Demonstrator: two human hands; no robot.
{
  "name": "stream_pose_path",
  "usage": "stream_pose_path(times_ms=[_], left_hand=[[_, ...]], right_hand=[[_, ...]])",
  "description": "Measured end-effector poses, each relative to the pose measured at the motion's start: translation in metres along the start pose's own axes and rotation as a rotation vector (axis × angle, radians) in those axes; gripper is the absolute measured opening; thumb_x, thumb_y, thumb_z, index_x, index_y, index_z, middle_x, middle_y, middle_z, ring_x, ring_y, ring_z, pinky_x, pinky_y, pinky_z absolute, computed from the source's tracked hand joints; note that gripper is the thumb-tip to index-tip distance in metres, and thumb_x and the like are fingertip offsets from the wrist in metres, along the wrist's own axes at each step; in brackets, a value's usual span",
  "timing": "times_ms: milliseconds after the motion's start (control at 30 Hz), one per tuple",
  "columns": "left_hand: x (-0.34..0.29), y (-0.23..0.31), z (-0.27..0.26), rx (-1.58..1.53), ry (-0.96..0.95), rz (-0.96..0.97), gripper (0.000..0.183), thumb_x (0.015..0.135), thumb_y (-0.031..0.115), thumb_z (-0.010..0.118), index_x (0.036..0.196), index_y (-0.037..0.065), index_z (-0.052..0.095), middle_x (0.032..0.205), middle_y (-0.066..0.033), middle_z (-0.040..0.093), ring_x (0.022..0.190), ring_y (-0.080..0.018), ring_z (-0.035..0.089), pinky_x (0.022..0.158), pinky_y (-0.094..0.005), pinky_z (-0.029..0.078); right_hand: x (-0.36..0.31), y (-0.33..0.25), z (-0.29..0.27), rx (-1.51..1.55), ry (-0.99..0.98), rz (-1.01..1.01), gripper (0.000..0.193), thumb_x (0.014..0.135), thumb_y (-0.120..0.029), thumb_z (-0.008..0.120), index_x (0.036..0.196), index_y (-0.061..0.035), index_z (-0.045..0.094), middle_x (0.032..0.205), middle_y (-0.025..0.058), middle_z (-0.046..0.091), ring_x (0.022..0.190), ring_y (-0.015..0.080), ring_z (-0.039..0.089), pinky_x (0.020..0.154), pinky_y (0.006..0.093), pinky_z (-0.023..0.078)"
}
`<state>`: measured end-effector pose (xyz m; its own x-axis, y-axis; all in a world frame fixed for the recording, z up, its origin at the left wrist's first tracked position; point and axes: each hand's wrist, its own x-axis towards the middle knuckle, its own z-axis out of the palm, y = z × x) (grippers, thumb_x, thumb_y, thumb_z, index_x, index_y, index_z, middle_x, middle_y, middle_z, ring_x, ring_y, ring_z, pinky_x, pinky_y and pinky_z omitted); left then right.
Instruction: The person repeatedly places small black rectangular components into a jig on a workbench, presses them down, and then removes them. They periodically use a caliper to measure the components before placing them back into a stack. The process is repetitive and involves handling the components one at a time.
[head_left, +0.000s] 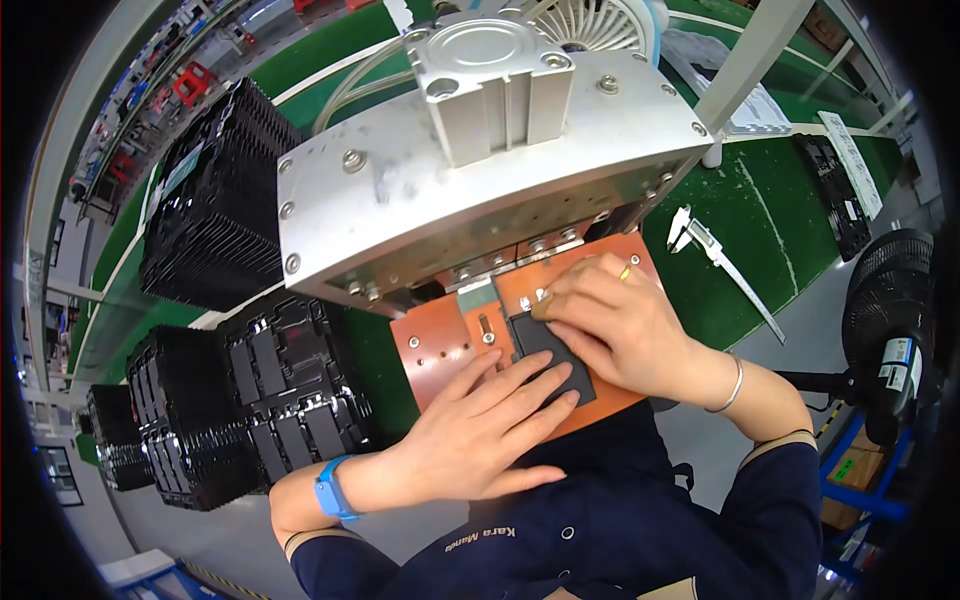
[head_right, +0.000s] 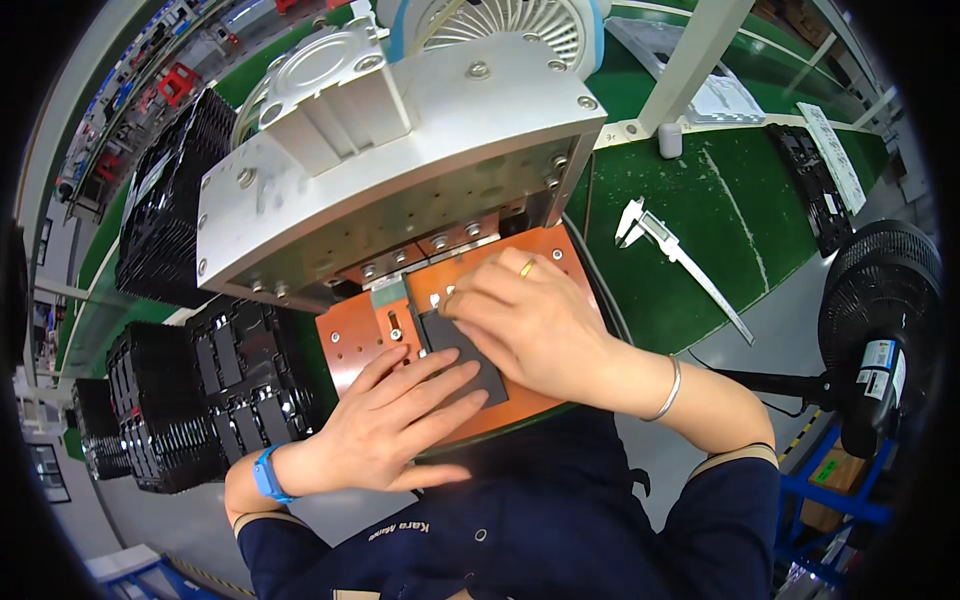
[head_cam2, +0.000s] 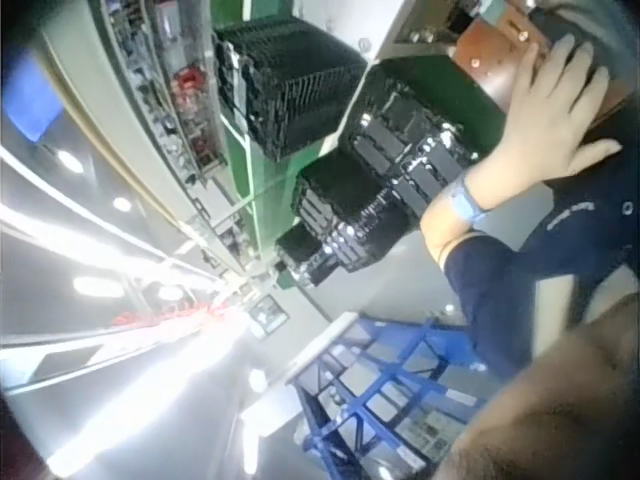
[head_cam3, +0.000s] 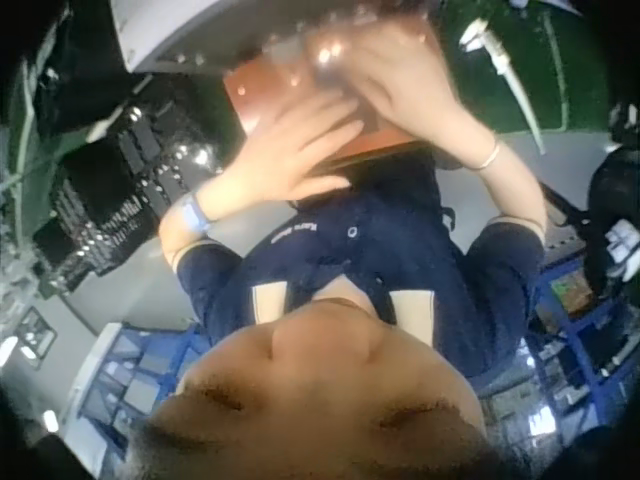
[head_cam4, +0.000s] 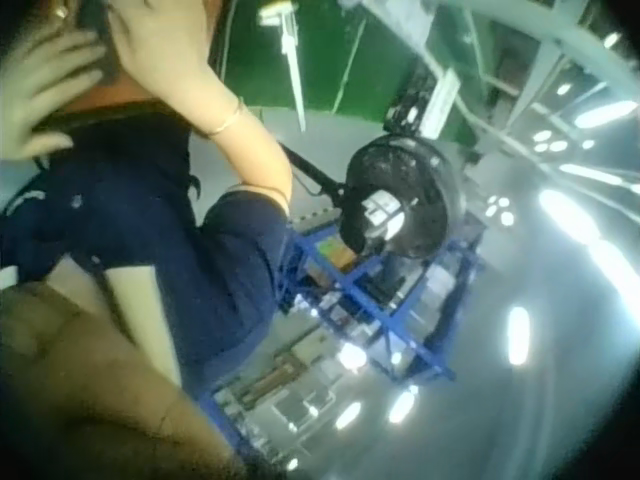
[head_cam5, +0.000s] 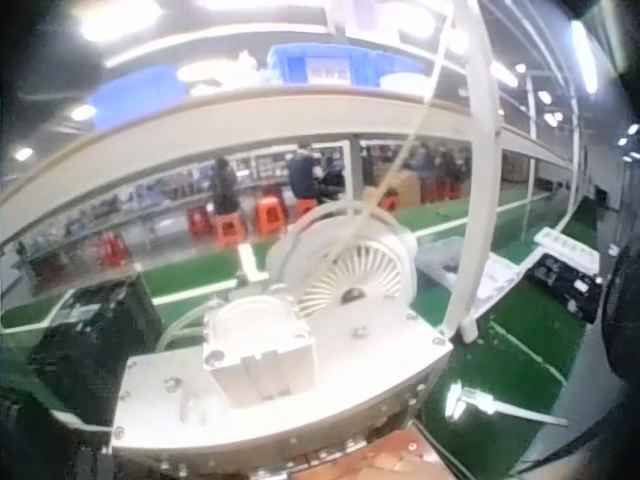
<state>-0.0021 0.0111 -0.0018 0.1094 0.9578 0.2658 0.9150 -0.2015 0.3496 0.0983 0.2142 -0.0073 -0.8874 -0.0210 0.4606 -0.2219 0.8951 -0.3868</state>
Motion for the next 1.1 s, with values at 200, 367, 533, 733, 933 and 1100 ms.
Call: stream_pose_path(times_ms=[200,367,533,733,933,1100], left_hand=[[-0.0022,-0.0020,0.0016,-0.018,-0.052,-0.027,0.059,0.080,0.054,0.065,0.123,0.014,0.061,0.132,-0.0059,0.055,0.126,-0.0250,0.048,0.104,-0.0488,0.033],[-0.0023,-0.0023,0.0011,-0.025,-0.057,-0.030,0.057,0.081,0.052,0.064,0.124,0.014,0.061,0.132,-0.0062,0.055,0.124,-0.0251,0.049,0.105,-0.0486,0.032],[-0.0017,-0.0030,0.0003,-0.021,-0.051,-0.028,0.056,0.082,0.051,0.064,0.124,0.013,0.061,0.133,-0.0066,0.055,0.124,-0.0251,0.050,0.106,-0.0477,0.032],[-0.0024,-0.0030,-0.0005,-0.031,-0.059,-0.034,0.056,0.083,0.050,0.064,0.125,0.013,0.061,0.133,-0.0067,0.055,0.124,-0.0251,0.050,0.106,-0.0476,0.031],[-0.0023,-0.0032,0.0009,-0.043,-0.043,-0.035,0.055,0.082,0.048,0.065,0.125,0.014,0.061,0.132,-0.0066,0.055,0.124,-0.0252,0.050,0.106,-0.0478,0.032],[-0.0019,-0.0031,0.0014,-0.040,-0.041,-0.034,0.054,0.081,0.048,0.066,0.123,0.014,0.062,0.132,-0.0066,0.055,0.124,-0.0250,0.050,0.104,-0.0475,0.033]], right_hand=[[0.0004,-0.0039,0.0012,-0.125,-0.059,-0.028,0.022,0.077,-0.010,0.066,0.098,-0.0068,0.065,0.103,0.0029,0.059,0.106,0.0222,0.055,0.100,0.0419,0.041],[0.0002,-0.0021,0.0043,-0.106,-0.012,0.029,0.023,0.074,-0.010,0.068,0.097,-0.0089,0.066,0.109,0.0051,0.057,0.104,0.0253,0.053,0.092,0.0402,0.043],[0.0003,-0.0003,0.0000,-0.128,-0.029,-0.011,0.021,0.074,-0.011,0.067,0.095,-0.0105,0.066,0.109,0.0051,0.056,0.106,0.0268,0.049,0.086,0.0384,0.044],[0.0006,-0.0021,0.0031,-0.101,-0.019,0.038,0.026,0.074,-0.009,0.072,0.099,-0.0127,0.069,0.111,0.0056,0.055,0.106,0.0270,0.049,0.087,0.0391,0.041],[-0.0025,-0.0013,0.0013,-0.111,-0.082,0.010,0.031,0.074,-0.008,0.070,0.104,-0.0162,0.070,0.118,0.0066,0.053,0.106,0.0270,0.048,0.086,0.0376,0.043],[-0.0018,0.0018,0.0033,-0.073,-0.127,-0.006,0.034,0.074,-0.006,0.069,0.106,-0.0167,0.069,0.122,0.0076,0.053,0.108,0.0277,0.046,0.083,0.0359,0.046]])
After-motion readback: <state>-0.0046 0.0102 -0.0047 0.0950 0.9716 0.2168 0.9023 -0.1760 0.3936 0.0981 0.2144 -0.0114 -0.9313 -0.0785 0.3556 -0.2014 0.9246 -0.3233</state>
